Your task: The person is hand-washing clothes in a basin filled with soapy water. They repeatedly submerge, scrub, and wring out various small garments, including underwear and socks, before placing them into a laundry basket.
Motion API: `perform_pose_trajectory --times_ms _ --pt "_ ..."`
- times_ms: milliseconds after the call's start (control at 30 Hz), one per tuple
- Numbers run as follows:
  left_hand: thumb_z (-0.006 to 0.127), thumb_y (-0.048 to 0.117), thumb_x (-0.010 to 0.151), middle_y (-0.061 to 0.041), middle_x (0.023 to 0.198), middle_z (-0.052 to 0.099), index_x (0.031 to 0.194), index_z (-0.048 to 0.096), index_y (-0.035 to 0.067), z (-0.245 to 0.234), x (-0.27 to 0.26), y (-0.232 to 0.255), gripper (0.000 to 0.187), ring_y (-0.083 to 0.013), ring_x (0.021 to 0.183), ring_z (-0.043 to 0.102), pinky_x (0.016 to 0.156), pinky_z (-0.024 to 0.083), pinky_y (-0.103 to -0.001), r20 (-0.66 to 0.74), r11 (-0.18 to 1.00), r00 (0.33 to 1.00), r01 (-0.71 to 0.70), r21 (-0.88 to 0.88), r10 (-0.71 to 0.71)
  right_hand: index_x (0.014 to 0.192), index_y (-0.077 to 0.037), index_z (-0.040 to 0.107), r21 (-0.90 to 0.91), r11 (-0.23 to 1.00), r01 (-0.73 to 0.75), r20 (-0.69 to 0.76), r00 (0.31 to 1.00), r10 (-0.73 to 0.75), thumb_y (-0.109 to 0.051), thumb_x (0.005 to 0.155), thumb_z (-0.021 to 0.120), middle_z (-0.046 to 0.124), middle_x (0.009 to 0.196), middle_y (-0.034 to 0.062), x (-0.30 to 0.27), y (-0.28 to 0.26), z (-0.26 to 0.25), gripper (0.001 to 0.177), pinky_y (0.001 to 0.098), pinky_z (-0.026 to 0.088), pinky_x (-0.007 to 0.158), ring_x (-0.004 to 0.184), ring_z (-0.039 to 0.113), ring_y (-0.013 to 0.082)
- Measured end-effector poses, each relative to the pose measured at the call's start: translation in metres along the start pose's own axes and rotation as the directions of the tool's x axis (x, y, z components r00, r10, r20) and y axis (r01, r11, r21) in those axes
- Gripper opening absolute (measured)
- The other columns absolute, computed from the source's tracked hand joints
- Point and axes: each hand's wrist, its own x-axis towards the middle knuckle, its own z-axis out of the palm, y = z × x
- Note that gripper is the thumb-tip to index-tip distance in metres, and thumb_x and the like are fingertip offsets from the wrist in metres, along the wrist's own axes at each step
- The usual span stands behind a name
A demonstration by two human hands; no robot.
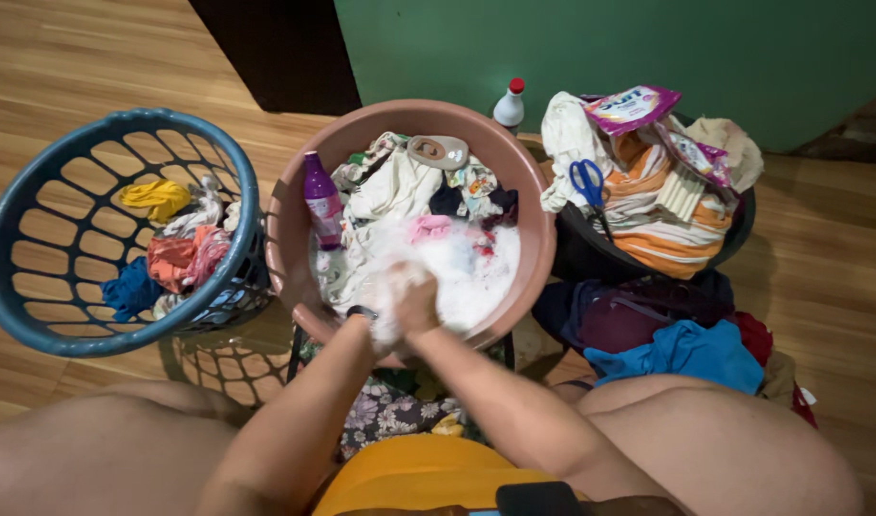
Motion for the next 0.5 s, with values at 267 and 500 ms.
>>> perform_pose_trajectory --times_ms 267,500 --pt "0.061 0.021 0.101 -0.007 0.099 0.071 0.105 0.071 0.006 -0.033 0.046 -0.049 0.019 -0.0191 0.093 0.065 0.083 0.054 -0.033 0.007 0.999 0.999 0.036 -0.019 -0.036 0.093 0.001 0.071 0.054 0.994 -0.094 -0.038 0.995 0.096 0.0 0.087 0.058 0.072 0.081 0.0152 -0.001 -0.018 -0.006 0.015 0.0363 0.056 0.074 0.074 0.069 0.0262" --pt "0.06 0.022 0.101 -0.008 0.099 0.071 0.104 0.071 0.005 -0.02 -0.006 -0.005 0.021 -0.0197 0.093 0.066 0.085 0.054 -0.033 0.07 0.985 0.997 0.021 0.174 -0.033 0.09 0.002 0.071 0.022 0.854 -0.521 -0.019 0.853 0.521 -0.012 0.094 0.067 0.073 0.081 0.0172 0.042 -0.024 -0.039 0.015 0.037 0.053 0.067 0.071 0.069 0.0254"
